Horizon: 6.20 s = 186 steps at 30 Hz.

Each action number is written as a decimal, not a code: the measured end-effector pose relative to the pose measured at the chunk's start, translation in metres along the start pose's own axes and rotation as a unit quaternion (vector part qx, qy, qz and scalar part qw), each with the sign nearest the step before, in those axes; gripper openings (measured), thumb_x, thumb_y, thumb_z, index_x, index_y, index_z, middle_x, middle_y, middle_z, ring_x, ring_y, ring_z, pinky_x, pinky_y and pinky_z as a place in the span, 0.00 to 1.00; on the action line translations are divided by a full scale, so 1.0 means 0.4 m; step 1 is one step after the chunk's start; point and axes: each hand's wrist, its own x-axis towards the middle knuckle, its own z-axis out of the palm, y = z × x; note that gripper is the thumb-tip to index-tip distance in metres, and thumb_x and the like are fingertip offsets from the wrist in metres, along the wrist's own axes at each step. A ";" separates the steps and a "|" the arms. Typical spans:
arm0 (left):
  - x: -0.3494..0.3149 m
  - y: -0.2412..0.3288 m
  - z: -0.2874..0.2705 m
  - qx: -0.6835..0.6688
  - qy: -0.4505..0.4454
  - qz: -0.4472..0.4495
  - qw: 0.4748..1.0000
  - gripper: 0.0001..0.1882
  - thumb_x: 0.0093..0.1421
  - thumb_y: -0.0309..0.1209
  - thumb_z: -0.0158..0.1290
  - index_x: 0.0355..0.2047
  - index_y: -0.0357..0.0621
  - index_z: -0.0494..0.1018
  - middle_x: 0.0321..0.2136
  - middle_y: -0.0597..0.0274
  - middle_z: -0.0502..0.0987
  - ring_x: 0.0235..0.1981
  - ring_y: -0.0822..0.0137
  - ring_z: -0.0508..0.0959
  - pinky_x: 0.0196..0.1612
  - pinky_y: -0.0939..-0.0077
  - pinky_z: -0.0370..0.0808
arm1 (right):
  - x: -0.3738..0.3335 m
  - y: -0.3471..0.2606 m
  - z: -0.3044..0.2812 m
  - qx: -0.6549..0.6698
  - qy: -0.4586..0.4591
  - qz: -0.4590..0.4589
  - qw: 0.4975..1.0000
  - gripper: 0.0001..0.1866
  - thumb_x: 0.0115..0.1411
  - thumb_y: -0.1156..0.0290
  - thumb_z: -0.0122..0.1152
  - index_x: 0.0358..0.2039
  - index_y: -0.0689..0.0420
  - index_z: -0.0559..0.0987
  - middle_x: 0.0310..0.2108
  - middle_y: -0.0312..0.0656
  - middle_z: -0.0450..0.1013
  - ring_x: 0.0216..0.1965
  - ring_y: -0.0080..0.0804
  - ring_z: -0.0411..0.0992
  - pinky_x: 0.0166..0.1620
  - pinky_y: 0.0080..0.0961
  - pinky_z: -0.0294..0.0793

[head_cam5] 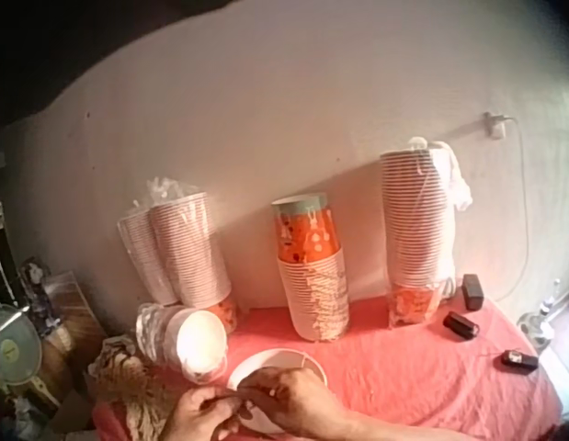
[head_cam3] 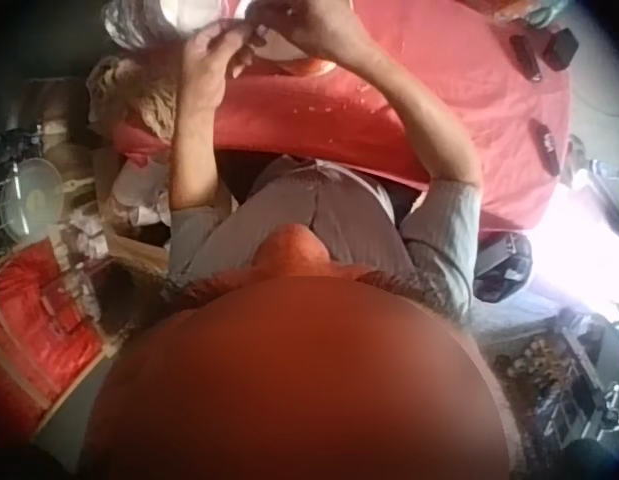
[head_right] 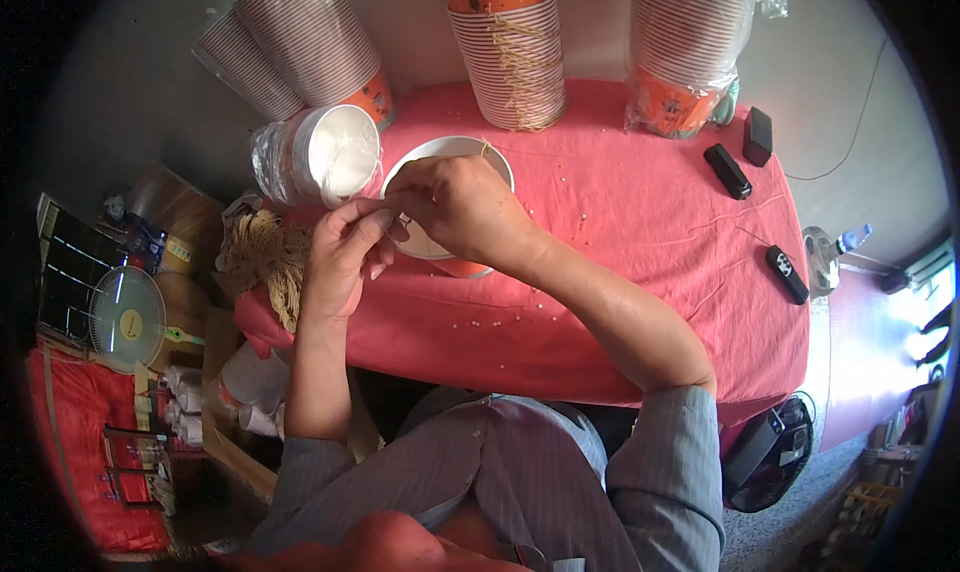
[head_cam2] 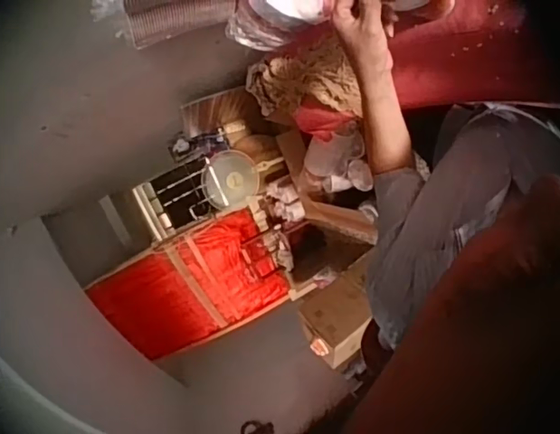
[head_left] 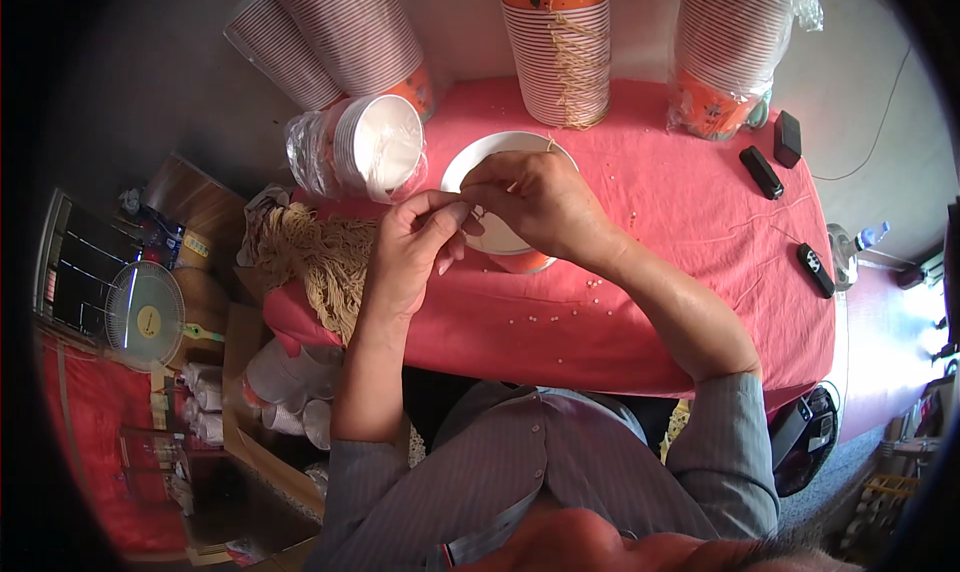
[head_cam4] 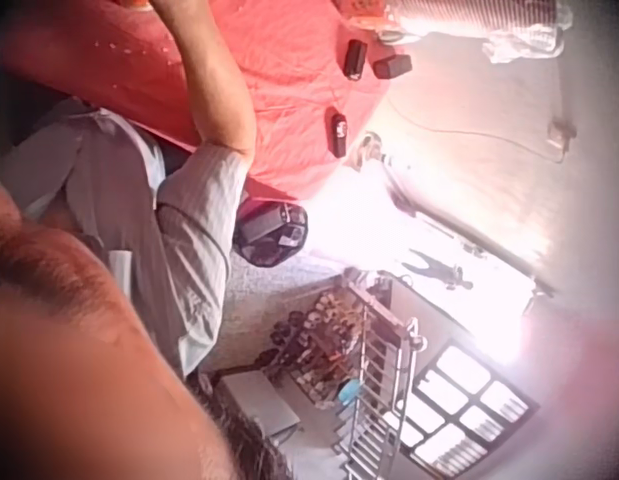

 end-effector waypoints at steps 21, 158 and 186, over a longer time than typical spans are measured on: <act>0.002 0.012 0.019 0.025 0.053 -0.009 0.998 0.07 0.71 0.30 0.55 0.36 0.43 0.78 0.24 0.65 0.79 0.16 0.79 0.71 0.16 0.83 0.60 | -0.001 -0.008 -0.026 -0.074 -0.041 0.008 0.996 0.11 0.65 0.70 0.67 0.45 0.58 0.89 0.40 0.48 0.87 0.39 0.42 0.86 0.46 0.38 0.85; 0.090 0.019 -0.051 0.138 -0.012 -0.063 0.988 0.10 0.74 0.33 0.59 0.44 0.39 0.83 0.25 0.69 0.80 0.19 0.82 0.71 0.20 0.85 0.64 | 0.018 -0.026 -0.123 -0.400 -0.098 -0.068 0.909 0.06 0.65 0.70 0.63 0.37 0.55 0.86 0.36 0.47 0.83 0.39 0.51 0.83 0.44 0.48 0.82; 0.026 -0.001 -0.005 -0.064 0.008 0.019 0.998 0.07 0.74 0.31 0.59 0.44 0.41 0.82 0.29 0.68 0.82 0.24 0.80 0.75 0.25 0.83 0.68 | 0.025 0.012 -0.033 -0.052 -0.048 -0.009 0.997 0.12 0.69 0.70 0.65 0.49 0.57 0.88 0.44 0.50 0.86 0.38 0.39 0.85 0.44 0.36 0.83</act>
